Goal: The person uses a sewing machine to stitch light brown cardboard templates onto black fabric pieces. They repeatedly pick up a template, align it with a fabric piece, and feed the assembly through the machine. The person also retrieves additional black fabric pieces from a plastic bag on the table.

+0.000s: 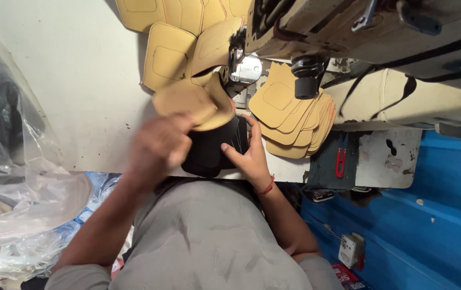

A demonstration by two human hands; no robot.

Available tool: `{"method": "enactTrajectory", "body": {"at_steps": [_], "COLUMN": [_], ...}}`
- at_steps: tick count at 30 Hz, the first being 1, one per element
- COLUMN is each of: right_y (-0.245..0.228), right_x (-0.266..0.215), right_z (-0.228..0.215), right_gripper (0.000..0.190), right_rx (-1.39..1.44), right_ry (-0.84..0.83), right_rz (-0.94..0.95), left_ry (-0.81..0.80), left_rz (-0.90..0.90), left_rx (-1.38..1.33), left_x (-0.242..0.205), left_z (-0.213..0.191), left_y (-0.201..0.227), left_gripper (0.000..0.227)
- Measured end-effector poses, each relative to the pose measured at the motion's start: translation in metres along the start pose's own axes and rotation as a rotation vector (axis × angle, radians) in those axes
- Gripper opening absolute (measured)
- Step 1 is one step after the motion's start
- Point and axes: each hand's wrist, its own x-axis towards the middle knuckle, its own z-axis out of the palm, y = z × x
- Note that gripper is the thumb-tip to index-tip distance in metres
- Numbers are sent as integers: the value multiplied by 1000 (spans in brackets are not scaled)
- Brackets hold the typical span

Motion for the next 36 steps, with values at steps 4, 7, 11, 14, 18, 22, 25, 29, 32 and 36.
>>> {"method": "enactTrajectory", "body": {"at_steps": [4,7,11,14,18,22,25,29,32,36], "right_y": [-6,-9,-19,-21,-25,-31,-36,-10,-18,-26], "right_x": [-1,-5,-12,-12,-9,-3,-3,-5,-7,-14], "right_z": [-4,0,6,3,4,6,10,1,-2,-13], "right_gripper": [80,83,80,76,80,74,50,23,16,14], "right_rx": [-248,-225,-679,-815,-773,-721,-677,-449,-133,147], "right_ry": [33,27,140,117,30,91,112,80,-8,-44], "right_rz": [-84,-40,-308,-290,-260,-314,-271,-233,-91,-45], "left_ry": [289,409,337,179,-22,40,131,143,218,-68], "left_rz": [-146,-252,-283,-306,-382,-407,-375,-283,-136,-34], "left_rx": [241,264,457,494,356,330,374,414,411,207], "left_x": [8,20,31,42,56,39,19,12,15,26], "left_z": [-36,-44,-8,20,14,-1,2,4,3,6], "left_y": [-51,-94,-119,-118,-92,-69,-67,-65,-64,-40], "left_gripper": [33,37,54,64,75,73,68,69,62,45]}}
